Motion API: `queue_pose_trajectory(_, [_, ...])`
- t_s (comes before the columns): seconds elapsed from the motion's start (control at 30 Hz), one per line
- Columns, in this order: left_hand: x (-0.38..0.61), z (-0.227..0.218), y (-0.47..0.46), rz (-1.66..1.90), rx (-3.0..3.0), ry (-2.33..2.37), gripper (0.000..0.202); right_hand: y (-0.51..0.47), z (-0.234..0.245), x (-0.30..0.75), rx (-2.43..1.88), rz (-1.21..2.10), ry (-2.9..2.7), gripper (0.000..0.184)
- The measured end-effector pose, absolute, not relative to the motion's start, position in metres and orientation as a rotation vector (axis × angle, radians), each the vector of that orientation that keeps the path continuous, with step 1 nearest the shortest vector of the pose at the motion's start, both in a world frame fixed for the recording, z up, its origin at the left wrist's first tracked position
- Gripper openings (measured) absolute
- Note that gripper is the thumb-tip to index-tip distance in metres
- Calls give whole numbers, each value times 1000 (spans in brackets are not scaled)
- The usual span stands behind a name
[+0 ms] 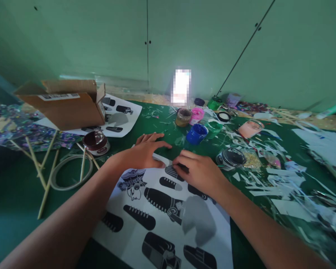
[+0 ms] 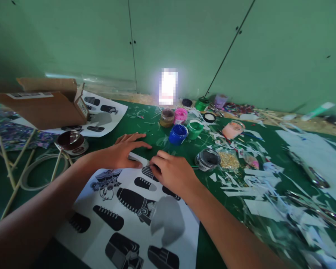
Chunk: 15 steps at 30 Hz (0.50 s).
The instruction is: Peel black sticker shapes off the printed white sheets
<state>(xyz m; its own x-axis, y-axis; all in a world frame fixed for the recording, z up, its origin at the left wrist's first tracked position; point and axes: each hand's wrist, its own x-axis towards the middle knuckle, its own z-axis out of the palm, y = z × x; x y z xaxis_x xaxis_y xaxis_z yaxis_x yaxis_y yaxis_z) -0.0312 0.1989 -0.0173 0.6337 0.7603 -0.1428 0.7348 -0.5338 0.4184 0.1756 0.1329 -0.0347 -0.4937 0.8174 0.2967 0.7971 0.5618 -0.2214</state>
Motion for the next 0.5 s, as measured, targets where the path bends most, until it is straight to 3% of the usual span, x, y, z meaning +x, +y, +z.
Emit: queue_pose_trajectory(0.5, [-30,-18,199,62,2424,1186,60,133,-32,175,-1364,71,-2486,25])
